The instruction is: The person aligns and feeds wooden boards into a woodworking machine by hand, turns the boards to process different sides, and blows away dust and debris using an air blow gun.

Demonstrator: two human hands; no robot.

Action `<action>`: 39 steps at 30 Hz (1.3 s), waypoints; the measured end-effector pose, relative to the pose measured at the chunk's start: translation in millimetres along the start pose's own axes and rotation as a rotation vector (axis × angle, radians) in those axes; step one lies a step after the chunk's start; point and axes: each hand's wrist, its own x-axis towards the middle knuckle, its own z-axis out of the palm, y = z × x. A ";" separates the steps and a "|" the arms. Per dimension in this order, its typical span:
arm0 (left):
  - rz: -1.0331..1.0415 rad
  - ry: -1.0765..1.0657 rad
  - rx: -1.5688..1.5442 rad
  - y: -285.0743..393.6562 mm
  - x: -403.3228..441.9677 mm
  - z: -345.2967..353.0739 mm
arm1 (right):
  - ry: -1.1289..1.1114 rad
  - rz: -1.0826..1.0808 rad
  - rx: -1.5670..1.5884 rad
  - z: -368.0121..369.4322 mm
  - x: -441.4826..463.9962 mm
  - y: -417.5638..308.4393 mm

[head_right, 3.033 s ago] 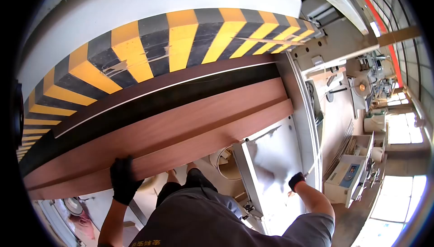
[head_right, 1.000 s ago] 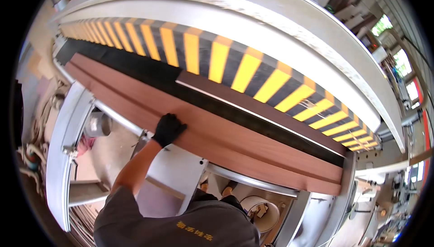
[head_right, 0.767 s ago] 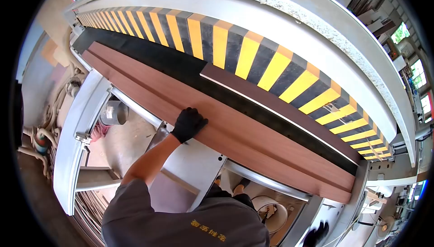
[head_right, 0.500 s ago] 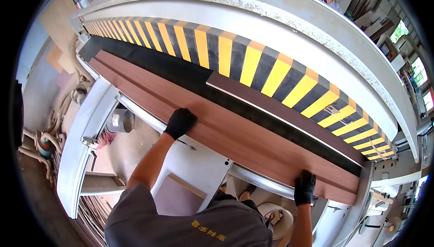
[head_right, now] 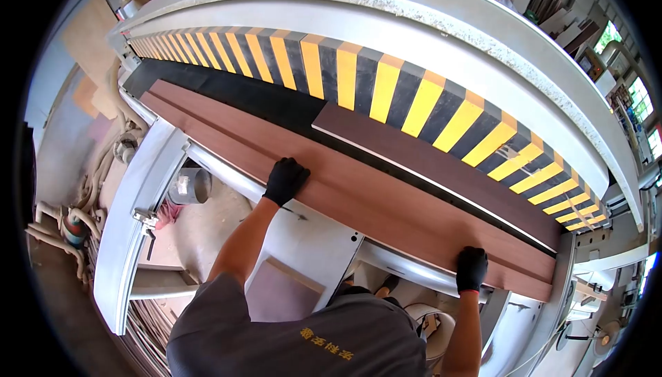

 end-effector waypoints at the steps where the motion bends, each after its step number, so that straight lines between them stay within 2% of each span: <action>1: -0.005 0.007 -0.020 -1.2 0.1 1.9 | 0.014 -0.002 -0.011 0.8 0.2 1.2; 4: 0.006 0.006 0.011 -0.1 0.5 0.5 | -0.038 0.013 -0.033 0.8 1.8 2.6; 6: 0.007 -0.025 0.027 -0.5 1.5 -0.1 | 0.061 -0.002 0.019 3.5 2.1 2.2; 10: -0.004 -0.035 -0.002 -1.8 0.5 1.2 | -0.057 0.007 -0.016 2.4 4.3 5.0; 15: -0.012 -0.088 0.040 -2.2 1.2 0.6 | 0.060 0.033 0.081 -6.7 1.3 -4.7; 18: 0.029 -0.064 0.043 -7.0 0.1 4.6 | -0.023 -0.008 -0.007 -3.3 2.3 1.0; 26: 0.023 -0.030 -0.013 -0.6 1.1 -3.3 | 0.041 0.034 0.169 2.6 -1.7 6.9; 32: 0.067 -0.015 -0.012 4.6 0.7 -9.7 | 0.045 0.037 0.180 -1.8 -2.1 2.7; 33: 0.071 -0.011 -0.003 3.8 1.9 -7.8 | 0.053 0.036 0.187 -2.0 -1.7 3.3; 35: 0.136 -0.198 0.279 -1.2 5.1 1.6 | 0.029 -0.017 0.105 0.0 -3.1 5.8; 36: 0.160 -0.063 0.172 -3.6 1.2 4.3 | 0.046 0.046 0.176 1.4 -4.7 5.1; 38: 0.040 -0.109 0.142 -9.6 2.3 10.8 | -0.002 0.063 0.143 24.0 -2.6 20.8; 39: 0.088 -0.055 0.099 -10.8 0.9 10.8 | 0.126 0.011 0.153 43.6 -7.8 29.7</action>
